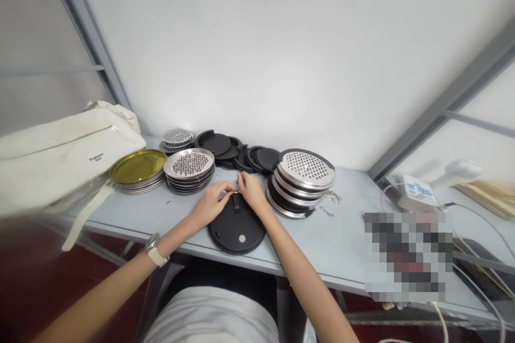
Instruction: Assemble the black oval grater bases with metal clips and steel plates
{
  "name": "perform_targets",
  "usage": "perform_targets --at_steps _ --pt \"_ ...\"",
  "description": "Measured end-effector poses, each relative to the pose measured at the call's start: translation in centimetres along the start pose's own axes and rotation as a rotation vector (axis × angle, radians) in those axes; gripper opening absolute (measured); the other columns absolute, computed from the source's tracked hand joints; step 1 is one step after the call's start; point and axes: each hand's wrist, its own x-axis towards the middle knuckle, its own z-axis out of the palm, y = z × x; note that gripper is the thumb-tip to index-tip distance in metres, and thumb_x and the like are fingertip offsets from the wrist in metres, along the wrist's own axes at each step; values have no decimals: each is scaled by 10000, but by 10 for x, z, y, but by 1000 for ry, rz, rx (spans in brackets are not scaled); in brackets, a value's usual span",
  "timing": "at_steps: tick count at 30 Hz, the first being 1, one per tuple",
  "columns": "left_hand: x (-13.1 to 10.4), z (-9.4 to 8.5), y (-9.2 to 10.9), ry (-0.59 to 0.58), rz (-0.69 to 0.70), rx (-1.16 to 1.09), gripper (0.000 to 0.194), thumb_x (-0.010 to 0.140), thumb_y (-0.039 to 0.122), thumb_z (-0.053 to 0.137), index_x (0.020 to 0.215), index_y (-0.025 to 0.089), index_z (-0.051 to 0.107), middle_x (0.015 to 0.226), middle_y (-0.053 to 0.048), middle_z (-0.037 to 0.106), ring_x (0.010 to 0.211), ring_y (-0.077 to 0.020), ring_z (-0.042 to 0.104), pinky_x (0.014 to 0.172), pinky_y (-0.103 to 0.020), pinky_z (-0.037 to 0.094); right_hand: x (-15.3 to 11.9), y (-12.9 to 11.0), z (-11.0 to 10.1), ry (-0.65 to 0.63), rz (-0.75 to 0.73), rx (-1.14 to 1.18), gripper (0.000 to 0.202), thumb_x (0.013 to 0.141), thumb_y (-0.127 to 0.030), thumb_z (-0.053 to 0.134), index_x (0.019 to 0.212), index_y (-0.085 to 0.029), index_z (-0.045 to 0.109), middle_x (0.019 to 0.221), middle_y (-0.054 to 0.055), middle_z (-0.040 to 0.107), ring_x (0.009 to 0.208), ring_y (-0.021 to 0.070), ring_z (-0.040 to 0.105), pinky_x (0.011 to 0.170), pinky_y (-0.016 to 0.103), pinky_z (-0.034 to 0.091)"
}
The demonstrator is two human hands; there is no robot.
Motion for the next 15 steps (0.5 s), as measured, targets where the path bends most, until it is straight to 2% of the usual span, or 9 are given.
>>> perform_targets --at_steps 6,15 --pt "0 0 0 -3 7 1 140 857 94 470 890 195 561 877 -17 634 862 -179 588 823 -315 437 -1 -1 -1 34 48 -12 306 953 -243 372 704 -177 538 655 32 629 593 138 564 577 217 312" --pt "1 -1 -2 -17 4 -5 145 841 75 483 868 189 568 853 -12 640 856 -176 595 833 -324 431 -2 1 2 5 41 -9 320 955 -305 379 697 -180 520 639 30 617 580 137 546 557 217 304"
